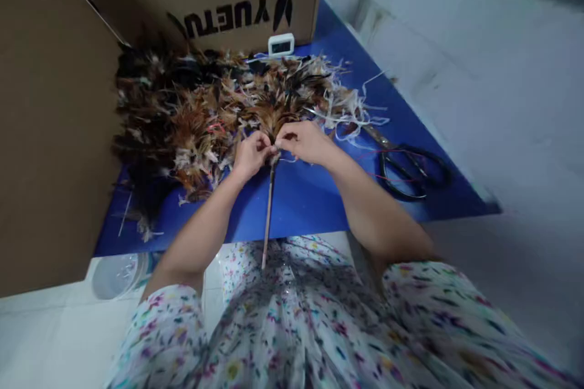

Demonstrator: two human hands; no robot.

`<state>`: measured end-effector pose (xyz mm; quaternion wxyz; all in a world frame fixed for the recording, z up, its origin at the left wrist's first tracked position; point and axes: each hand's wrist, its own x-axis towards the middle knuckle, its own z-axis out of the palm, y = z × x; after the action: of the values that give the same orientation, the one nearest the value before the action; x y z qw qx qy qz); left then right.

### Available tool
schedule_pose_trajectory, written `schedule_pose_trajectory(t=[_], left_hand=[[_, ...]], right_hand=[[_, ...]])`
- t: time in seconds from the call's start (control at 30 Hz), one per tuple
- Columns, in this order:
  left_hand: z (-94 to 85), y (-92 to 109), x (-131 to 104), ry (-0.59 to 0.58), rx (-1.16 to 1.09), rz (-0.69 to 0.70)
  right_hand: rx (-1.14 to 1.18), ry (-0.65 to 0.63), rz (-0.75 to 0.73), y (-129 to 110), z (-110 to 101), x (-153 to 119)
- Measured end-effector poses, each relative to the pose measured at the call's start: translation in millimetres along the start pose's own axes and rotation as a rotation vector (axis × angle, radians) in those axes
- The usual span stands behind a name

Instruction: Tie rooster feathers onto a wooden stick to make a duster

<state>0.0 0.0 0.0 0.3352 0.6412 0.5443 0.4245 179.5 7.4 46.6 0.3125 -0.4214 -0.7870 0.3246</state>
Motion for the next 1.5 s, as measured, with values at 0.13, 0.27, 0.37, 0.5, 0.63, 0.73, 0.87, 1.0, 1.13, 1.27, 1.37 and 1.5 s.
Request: schedule_pose_trajectory(t=[0.13, 0.27, 0.37, 0.5, 0.63, 0.73, 0.87, 1.0, 1.13, 1.27, 1.37, 1.5], left_hand=[[3.6, 0.0, -2.0, -0.034, -0.003, -0.029], [3.9, -1.3, -3.0, -0.005, 0.089, 0.009], [3.4, -0.4, -4.8, 0.011, 0.166, 0.057], [3.6, 3.2, -7.5, 0.013, 0.223, 0.091], [4.5, 5.1, -8.8, 0.011, 0.254, 0.146], [4.6, 5.4, -9.6, 0.032, 0.272, 0.193], [3.5, 4.8, -8.9, 0.038, 0.255, 0.153], [3.8, 2.3, -6.4, 0.003, 0.181, 0.053], [6.6, 0.4, -6.1, -0.004, 0.097, 0.015], [8.7, 2.0, -7.4, 0.000, 0.027, 0.030], [8.9, 4.5, -8.2, 0.003, 0.048, 0.040], [8.4, 5.1, -8.5, 0.002, 0.088, 0.063]], right_hand=[[0.009, -0.026, -0.003, 0.1, -1.1, -1.5], [0.025, -0.043, 0.001, 0.0, -2.3, -1.9], [0.022, -0.048, 0.014, -0.1, -2.1, -1.5], [-0.002, -0.018, 0.021, 0.5, 0.3, 0.7], [-0.046, 0.034, 0.036, 1.1, 6.5, 3.1], [-0.059, 0.040, 0.038, 0.5, 12.2, 3.2], [-0.029, 0.053, 0.018, 3.6, 15.5, 4.0], [0.067, 0.111, 0.027, 14.0, 14.3, 8.6], [0.192, 0.085, 0.104, 20.7, 9.5, 11.1], [0.236, 0.009, 0.150, 19.0, 1.0, 9.3], [0.227, -0.017, 0.160, 16.4, -4.5, 7.6], [0.219, -0.058, 0.157, 13.7, -6.4, 6.5]])
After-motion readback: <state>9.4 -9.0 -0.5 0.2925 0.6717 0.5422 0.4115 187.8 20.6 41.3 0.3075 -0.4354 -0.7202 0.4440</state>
